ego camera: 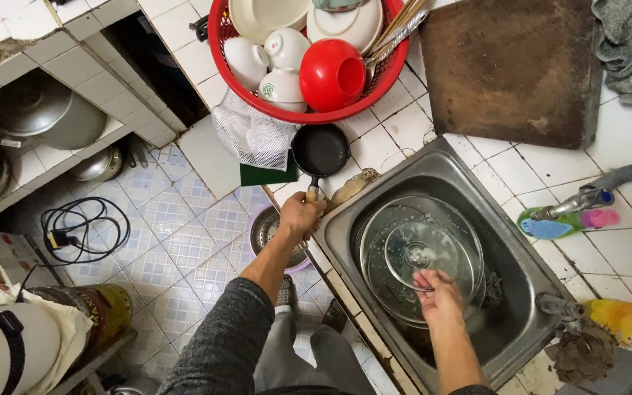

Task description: Scrubbing a glass pot lid and a small frying pan in a sink using a scouring pad

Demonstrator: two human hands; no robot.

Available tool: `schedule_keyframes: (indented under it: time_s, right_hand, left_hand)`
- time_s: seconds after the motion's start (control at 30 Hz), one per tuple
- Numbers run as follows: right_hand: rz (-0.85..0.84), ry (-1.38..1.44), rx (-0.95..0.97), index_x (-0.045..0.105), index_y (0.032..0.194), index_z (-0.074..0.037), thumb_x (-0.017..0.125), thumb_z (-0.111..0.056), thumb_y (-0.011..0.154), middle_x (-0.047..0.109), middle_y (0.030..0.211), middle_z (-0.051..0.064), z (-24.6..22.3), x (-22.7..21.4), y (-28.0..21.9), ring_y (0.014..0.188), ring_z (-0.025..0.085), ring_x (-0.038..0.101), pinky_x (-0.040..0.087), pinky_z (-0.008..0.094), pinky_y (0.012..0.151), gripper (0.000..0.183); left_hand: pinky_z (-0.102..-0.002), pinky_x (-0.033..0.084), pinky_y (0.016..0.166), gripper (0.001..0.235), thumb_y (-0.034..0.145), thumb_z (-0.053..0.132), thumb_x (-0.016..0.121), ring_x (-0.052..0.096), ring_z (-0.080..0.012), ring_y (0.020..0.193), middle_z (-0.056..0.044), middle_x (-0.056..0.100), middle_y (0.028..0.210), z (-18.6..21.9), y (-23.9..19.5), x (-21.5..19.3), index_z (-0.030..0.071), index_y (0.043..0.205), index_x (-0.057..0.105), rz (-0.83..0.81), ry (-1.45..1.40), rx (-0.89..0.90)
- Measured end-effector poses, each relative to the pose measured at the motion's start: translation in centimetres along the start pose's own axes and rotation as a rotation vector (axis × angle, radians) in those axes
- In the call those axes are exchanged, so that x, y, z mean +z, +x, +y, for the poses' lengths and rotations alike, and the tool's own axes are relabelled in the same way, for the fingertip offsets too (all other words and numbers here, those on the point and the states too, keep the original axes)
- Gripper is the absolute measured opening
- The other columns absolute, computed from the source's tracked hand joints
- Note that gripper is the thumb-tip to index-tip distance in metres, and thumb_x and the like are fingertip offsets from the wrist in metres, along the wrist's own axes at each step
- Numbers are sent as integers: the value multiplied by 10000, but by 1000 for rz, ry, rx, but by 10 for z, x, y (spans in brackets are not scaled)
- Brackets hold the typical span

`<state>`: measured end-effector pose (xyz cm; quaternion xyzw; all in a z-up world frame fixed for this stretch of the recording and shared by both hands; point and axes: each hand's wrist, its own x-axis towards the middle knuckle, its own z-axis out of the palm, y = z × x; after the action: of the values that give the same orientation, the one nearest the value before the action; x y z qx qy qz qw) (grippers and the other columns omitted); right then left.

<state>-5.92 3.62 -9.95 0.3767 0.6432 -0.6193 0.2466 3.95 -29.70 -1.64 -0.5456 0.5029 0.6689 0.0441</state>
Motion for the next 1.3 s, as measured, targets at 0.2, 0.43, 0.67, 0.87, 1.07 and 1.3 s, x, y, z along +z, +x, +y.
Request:
schedule_keyframes:
  time_s: [0.2, 0.43, 0.67, 0.87, 1.07, 1.3]
  right_hand:
    - [-29, 12, 1, 582, 975, -132, 666, 63, 903, 731, 989, 139, -17, 0, -17, 936, 269, 719, 571, 426, 877, 224]
    - [-28, -24, 26, 606, 1138, -80, 654, -40, 958, 716, 1129, 159, -24, -12, -27, 1005, 322, 699, 557, 441, 903, 190]
    - [53, -162, -163, 566, 1297, -43, 664, -301, 967, 658, 1114, 221, -36, -43, -74, 952, 361, 697, 586, 433, 852, 430]
    - [316, -1313, -417, 704, 1252, -200, 585, -503, 926, 702, 1257, 51, 1, -140, -26, 1186, 302, 630, 437, 473, 1049, 460]
    - [-37, -2137, -22, 741, 1053, -248, 399, -684, 984, 603, 1333, -8, -25, -98, -109, 1461, 224, 274, 149, 471, 1193, 558]
    - [-86, -2044, -48, 776, 901, -237, 306, -782, 942, 622, 1376, 60, -2, -101, -66, 1486, 258, 384, -17, 521, 1301, 721]
  left_hand:
    - [-276, 427, 576, 278, 947, 235, 590, 475, -120, 660, -39, 597, 868, 2, -51, -4, 75, 1174, 612, -5, 47, 88]
    - [-350, 518, 670, 465, 815, 279, 624, 582, -165, 737, -73, 689, 960, -42, -71, 1, 68, 1228, 640, -92, 234, 161]
    - [-292, 495, 685, 393, 847, 165, 741, 553, -152, 759, -50, 654, 971, -57, -98, 26, 83, 1223, 665, -290, 129, 115]
    - [-243, 499, 788, 346, 847, 219, 797, 591, -116, 873, -5, 666, 960, -66, -111, 54, 74, 1139, 682, -370, 174, 173]
    - [-280, 568, 1047, 609, 853, -30, 707, 707, -201, 1113, -138, 625, 1312, -91, -119, 84, -51, 1421, 487, -458, -46, 2]
    - [-252, 540, 1048, 657, 890, 307, 696, 690, -186, 1173, -90, 709, 1279, -85, -149, 95, -19, 1425, 500, -465, 368, 175]
